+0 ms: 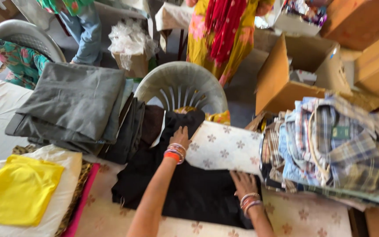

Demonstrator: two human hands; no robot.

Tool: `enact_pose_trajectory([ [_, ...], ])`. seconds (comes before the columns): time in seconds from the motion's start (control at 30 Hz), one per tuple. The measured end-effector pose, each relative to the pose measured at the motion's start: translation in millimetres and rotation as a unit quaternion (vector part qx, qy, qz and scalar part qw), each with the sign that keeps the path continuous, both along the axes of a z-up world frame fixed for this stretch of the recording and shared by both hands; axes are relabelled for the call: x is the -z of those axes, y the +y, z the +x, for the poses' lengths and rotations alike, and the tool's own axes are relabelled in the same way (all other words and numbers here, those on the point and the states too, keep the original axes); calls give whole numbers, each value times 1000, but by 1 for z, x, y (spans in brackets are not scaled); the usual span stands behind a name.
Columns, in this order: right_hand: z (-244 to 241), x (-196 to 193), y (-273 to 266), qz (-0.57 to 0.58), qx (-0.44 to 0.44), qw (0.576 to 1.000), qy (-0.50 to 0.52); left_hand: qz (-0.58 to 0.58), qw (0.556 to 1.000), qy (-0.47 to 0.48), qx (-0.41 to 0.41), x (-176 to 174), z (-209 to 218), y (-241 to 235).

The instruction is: The person takes a black jacket from a cardboard box of clothes, spreads it on a table, aligns the sleeves and collar, and folds it step by step into a neat rectangle, smoothing it with their hands before setting it on the table.

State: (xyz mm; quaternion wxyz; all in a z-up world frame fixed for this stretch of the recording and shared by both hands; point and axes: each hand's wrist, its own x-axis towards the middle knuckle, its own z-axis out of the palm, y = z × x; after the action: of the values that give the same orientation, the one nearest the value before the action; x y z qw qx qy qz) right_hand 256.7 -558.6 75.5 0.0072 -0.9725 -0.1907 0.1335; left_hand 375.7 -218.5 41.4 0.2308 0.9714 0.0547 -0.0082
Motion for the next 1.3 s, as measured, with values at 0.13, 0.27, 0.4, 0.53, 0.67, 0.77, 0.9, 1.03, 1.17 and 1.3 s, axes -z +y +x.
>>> enact_pose_trajectory([
  [0.13, 1, 6, -4, 13, 80, 995, 57, 99, 995, 26, -20, 7, 41, -19],
  [0.27, 11, -8, 5, -21, 90, 994, 59, 171, 977, 123, 8, -66, 38, -19],
  [0.4, 22, -14, 17, -69, 60, 992, 82, 211, 962, 170, 27, -5, 71, -7],
  [0.53, 18, 2, 10, -41, 18, 998, 41, 116, 980, 1, -160, 120, 126, 22],
  [0.67, 21, 19, 4, -34, 40, 997, 58, -263, 867, 66, -419, 164, 77, 101],
  [0.77, 18, 7, 9, -43, 19, 998, 49, -815, 519, 21, -258, 0, 8, 105],
  [0.9, -2, 1, 5, -23, -26, 998, -57, -745, 588, 140, -282, -106, -103, 115],
  [1.03, -50, 0, -3, 69, -48, 972, -219, -769, 612, 84, -166, -121, -212, 139],
  [1.17, -124, -4, -16, 108, -50, 949, -292, -774, 612, 47, -157, -82, -344, 179],
  [1.3, -213, 0, -33, 104, -56, 963, -242, -799, 583, 73, -128, -30, -483, 193],
])
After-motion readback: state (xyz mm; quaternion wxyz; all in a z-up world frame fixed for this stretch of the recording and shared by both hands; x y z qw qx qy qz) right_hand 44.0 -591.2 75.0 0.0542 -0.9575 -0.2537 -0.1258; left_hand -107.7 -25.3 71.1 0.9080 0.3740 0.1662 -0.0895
